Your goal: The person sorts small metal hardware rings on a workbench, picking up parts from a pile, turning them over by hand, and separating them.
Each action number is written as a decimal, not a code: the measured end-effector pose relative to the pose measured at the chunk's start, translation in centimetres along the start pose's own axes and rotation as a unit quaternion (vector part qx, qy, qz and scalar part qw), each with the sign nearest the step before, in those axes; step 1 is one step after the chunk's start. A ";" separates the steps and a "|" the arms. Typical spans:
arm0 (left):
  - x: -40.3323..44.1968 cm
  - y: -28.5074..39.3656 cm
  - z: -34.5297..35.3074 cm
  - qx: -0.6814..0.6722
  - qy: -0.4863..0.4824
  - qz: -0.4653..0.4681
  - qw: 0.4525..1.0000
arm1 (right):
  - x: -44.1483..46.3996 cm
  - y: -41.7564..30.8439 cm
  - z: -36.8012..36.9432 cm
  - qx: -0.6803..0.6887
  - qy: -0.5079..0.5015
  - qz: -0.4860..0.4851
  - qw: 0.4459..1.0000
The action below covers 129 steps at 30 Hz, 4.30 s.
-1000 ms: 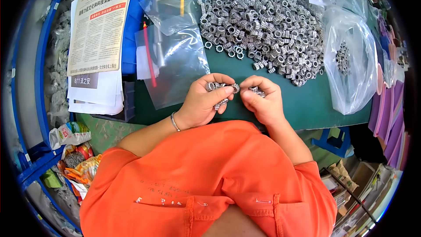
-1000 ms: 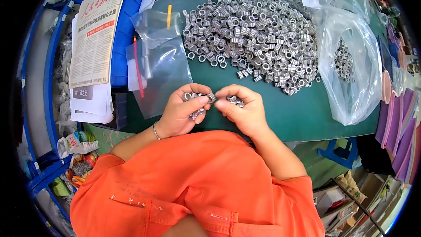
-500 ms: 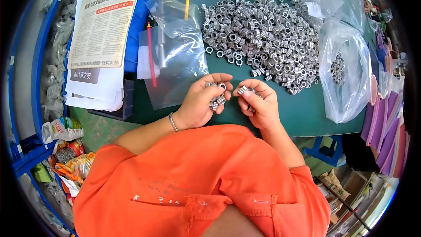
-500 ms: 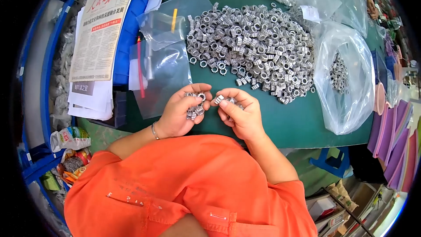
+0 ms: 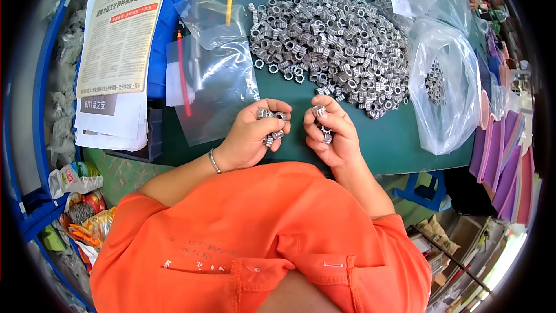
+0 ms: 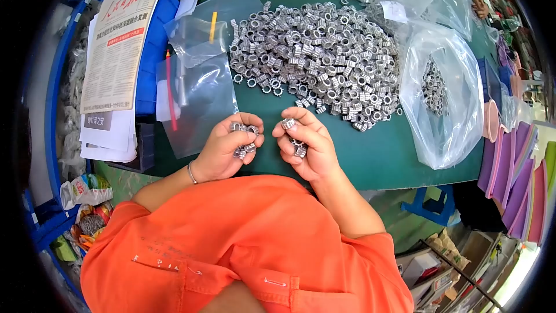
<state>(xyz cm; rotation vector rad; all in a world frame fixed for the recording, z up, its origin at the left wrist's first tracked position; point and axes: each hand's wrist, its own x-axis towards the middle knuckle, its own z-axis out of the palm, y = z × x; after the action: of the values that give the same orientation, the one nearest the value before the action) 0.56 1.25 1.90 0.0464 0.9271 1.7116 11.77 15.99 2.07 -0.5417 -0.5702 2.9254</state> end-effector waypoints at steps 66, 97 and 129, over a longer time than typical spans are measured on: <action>-0.1 0.7 0.2 0.006 0.002 0.020 1.000 | 0.1 0.7 1.5 -0.609 0.037 -0.227 0.759; -0.4 1.2 1.0 -0.023 0.043 0.037 0.998 | 1.0 0.3 1.7 -0.228 0.003 -0.074 0.971; -0.2 1.2 -0.3 -0.021 0.051 0.018 0.998 | 2.0 -0.4 1.0 -0.491 0.121 -0.140 0.851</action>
<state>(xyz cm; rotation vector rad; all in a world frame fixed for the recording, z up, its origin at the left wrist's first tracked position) -0.47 0.86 2.46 -0.0528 0.9704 1.7804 9.53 16.37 2.43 -0.7907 -1.9076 2.0440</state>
